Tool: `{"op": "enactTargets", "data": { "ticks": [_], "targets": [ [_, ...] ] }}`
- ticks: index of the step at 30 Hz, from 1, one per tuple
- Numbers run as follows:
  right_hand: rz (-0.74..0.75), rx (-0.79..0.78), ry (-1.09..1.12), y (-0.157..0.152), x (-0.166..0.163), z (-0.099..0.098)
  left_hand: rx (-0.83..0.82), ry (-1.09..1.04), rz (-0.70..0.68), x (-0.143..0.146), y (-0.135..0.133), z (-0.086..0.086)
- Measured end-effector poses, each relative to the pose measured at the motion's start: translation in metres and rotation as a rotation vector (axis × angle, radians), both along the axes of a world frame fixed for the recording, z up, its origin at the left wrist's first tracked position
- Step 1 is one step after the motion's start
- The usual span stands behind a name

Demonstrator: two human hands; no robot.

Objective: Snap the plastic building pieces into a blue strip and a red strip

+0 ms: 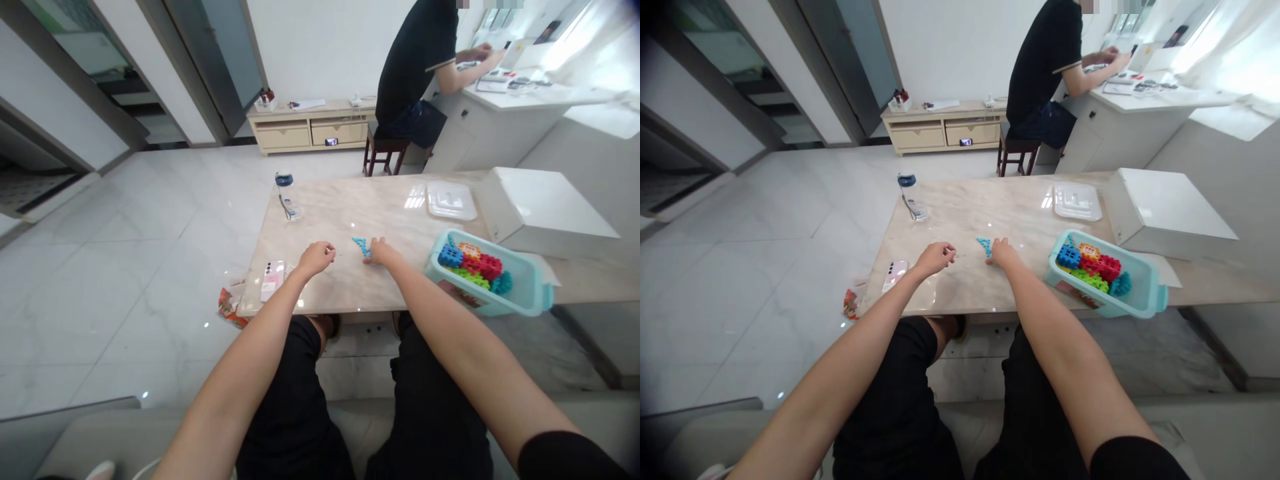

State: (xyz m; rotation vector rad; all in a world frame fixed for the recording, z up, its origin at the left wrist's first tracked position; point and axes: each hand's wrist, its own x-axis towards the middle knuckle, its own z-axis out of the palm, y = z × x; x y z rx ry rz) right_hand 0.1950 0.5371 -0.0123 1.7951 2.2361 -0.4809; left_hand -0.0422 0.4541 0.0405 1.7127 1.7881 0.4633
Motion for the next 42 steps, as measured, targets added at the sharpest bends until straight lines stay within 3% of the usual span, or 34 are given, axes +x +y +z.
{"op": "enactTargets", "data": {
  "ticks": [7, 16, 20, 25, 30, 33, 38, 42],
  "targets": [
    [0.093, -0.034, 0.085, -0.022, 0.018, 0.011, -0.04, -0.009, -0.033, 0.005, 0.0, 0.004],
    [0.15, -0.062, 0.195, -0.048, 0.056, 0.01, -0.124, 0.009, -0.125, 0.057, 0.01, 0.004],
    [0.181, -0.078, 0.272, -0.043, 0.059, 0.009, -0.19, -0.125, -0.072, 0.074, 0.012, -0.004],
    [0.207, -0.095, 0.485, -0.032, 0.044, 0.015, -0.346, -0.448, 0.031, 0.083, 0.011, -0.014],
    [0.162, -0.227, 0.953, -0.022, 0.007, 0.02, -0.298, -0.643, 0.27, 0.063, 0.011, -0.018],
    [0.166, -0.141, 1.007, -0.016, -0.021, 0.024, -0.235, -0.683, 0.417, 0.035, 0.009, -0.018],
    [0.068, 0.262, 0.729, -0.006, -0.056, 0.019, -0.189, -0.744, 0.598, -0.006, 0.006, -0.015],
    [-0.174, 0.299, 0.389, -0.007, -0.062, -0.004, -0.163, -0.789, 0.668, -0.019, 0.004, -0.016]
  ]
}}
